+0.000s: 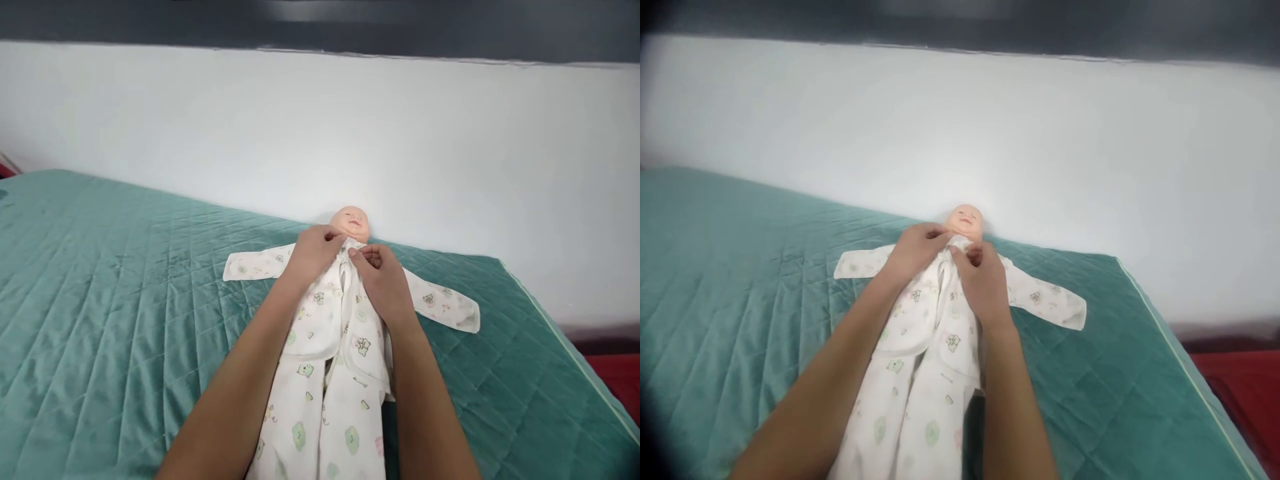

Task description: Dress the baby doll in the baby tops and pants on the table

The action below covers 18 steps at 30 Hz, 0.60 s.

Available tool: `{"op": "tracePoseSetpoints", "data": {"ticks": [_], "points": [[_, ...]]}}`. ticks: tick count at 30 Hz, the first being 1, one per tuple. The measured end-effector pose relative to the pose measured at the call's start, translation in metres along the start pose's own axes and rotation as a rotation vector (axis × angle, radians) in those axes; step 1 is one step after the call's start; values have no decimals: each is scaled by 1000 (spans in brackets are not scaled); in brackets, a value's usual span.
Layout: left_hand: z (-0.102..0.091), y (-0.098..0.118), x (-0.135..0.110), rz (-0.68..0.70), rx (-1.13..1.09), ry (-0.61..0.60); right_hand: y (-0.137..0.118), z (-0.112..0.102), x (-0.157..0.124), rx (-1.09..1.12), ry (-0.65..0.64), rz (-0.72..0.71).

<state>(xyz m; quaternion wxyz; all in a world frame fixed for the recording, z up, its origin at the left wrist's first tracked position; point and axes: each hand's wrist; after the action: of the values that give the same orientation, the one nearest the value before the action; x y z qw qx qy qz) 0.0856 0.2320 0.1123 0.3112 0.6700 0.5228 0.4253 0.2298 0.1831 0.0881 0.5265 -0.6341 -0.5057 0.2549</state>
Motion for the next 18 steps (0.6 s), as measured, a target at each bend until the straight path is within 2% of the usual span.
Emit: {"op": "tracePoseSetpoints", "data": {"ticks": [6, 11, 18], "points": [[-8, -4, -1, -15, 76, -38, -8, 3, 6, -237, -36, 42], [-7, -7, 1, -28, 33, 6, -16, 10, 19, -435, -44, -9], [-2, -7, 3, -22, 33, 19, -12, 8, 25, -505, -5, -23]]}}
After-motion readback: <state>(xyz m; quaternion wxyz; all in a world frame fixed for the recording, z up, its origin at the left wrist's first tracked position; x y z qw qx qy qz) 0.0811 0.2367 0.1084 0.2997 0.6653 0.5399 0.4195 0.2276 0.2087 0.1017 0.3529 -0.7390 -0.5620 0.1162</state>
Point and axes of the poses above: each hand's wrist, its own x-axis towards the middle knuckle, its own z-axis out of the palm, y = z × x, and after that the axes turned 5 degrees about y, right-handed
